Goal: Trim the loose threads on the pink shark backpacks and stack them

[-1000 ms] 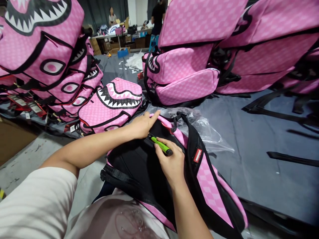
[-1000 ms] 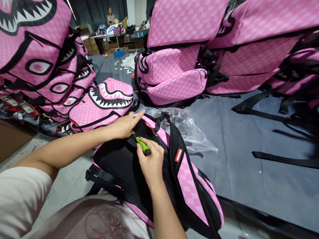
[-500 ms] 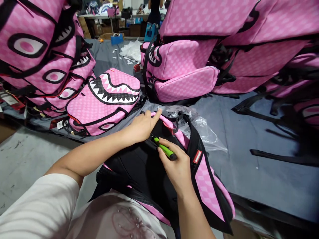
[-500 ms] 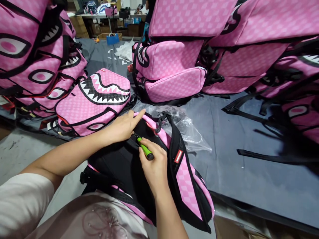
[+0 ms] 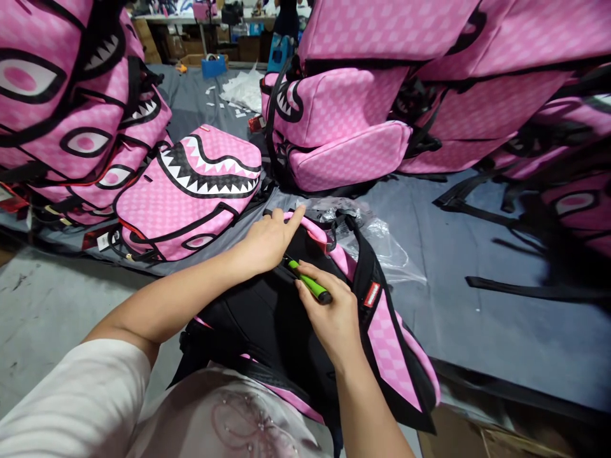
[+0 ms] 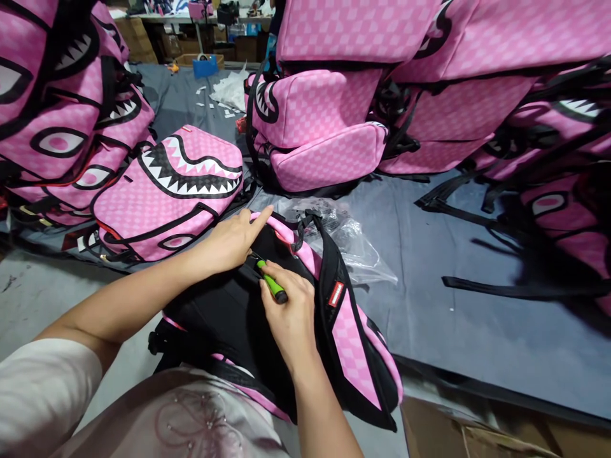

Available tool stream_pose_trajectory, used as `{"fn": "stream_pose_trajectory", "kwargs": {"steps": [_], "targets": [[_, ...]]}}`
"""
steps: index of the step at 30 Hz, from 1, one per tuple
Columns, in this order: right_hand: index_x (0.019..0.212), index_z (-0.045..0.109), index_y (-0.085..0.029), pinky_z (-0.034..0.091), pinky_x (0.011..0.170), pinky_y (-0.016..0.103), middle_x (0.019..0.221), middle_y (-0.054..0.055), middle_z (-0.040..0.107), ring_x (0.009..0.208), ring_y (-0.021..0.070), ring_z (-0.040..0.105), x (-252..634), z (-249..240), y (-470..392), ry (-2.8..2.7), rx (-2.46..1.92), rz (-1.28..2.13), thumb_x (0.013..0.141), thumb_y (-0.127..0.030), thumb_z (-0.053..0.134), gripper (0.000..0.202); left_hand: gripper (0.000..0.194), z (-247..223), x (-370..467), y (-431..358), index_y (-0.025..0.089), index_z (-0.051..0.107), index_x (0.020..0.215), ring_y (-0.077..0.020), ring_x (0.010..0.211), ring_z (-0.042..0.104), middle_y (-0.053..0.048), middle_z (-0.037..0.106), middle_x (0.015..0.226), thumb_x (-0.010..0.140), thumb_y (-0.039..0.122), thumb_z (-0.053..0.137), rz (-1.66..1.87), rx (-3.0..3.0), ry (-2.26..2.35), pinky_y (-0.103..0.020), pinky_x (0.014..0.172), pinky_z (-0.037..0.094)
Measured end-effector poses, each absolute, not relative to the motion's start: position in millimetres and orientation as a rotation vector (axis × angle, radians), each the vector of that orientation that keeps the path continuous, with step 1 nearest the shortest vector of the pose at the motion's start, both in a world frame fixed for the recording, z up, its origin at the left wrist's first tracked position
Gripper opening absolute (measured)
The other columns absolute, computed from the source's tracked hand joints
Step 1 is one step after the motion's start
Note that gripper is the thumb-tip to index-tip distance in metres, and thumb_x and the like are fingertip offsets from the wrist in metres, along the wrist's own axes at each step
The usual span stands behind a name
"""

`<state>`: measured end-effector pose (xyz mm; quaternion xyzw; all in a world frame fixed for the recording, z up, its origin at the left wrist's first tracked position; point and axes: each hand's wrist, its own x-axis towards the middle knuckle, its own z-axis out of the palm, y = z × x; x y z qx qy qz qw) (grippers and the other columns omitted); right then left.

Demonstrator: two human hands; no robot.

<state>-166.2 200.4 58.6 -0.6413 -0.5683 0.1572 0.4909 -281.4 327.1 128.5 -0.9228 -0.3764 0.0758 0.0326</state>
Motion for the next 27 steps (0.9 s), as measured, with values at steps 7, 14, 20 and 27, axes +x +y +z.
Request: {"fn": "stream_pose_trajectory", "kwargs": {"steps": [7,14,20,27], "targets": [[0.103,0.075,-0.026,0.053,0.089,0.044,0.102,0.004,0.077,0.092,0.0244,0.071,-157.5,61.5,196.6,-1.333,-1.59,0.515,0.086,-0.036,0.069,0.021,0.082,130.7,-281.7,325.9,0.015,0.008,0.157,-0.0257,0.105,0.063,-0.017,0.051,0.123,0.088,0.01,0.053,0.208,-2.835,-1.163,-0.032,0.081,0.052],[0.105,0.072,-0.022,0.052,0.096,0.04,0.109,0.005,0.075,0.102,0.0218,0.07,-164.5,64.0,203.5,-1.284,-1.499,0.635,0.084,-0.022,0.063,0.022,0.081,129.5,-278.9,326.7,0.017,0.008,0.157,-0.0257,0.105,0.063,-0.018,0.05,0.125,0.089,0.01,0.051,0.241,-2.829,-1.198,-0.033,0.08,0.052],[0.102,0.072,-0.024,0.051,0.101,0.041,0.112,0.005,0.074,0.109,0.0218,0.068,-162.0,65.3,203.0,-1.353,-1.469,0.59,0.084,-0.017,0.06,0.023,0.081,129.7,-278.9,326.3,0.016,0.008,0.157,-0.0252,0.104,0.063,-0.018,0.05,0.123,0.09,0.011,0.052,0.234,-2.823,-1.193,-0.032,0.08,0.052],[0.103,0.073,-0.025,0.05,0.103,0.043,0.113,0.005,0.074,0.11,0.0219,0.068,-162.3,65.1,203.3,-1.355,-1.479,0.57,0.083,-0.015,0.059,0.026,0.083,130.0,-277.7,326.6,0.016,0.006,0.157,-0.0248,0.103,0.063,-0.017,0.051,0.122,0.089,0.013,0.054,0.247,-2.791,-1.173,-0.031,0.079,0.053]]}}
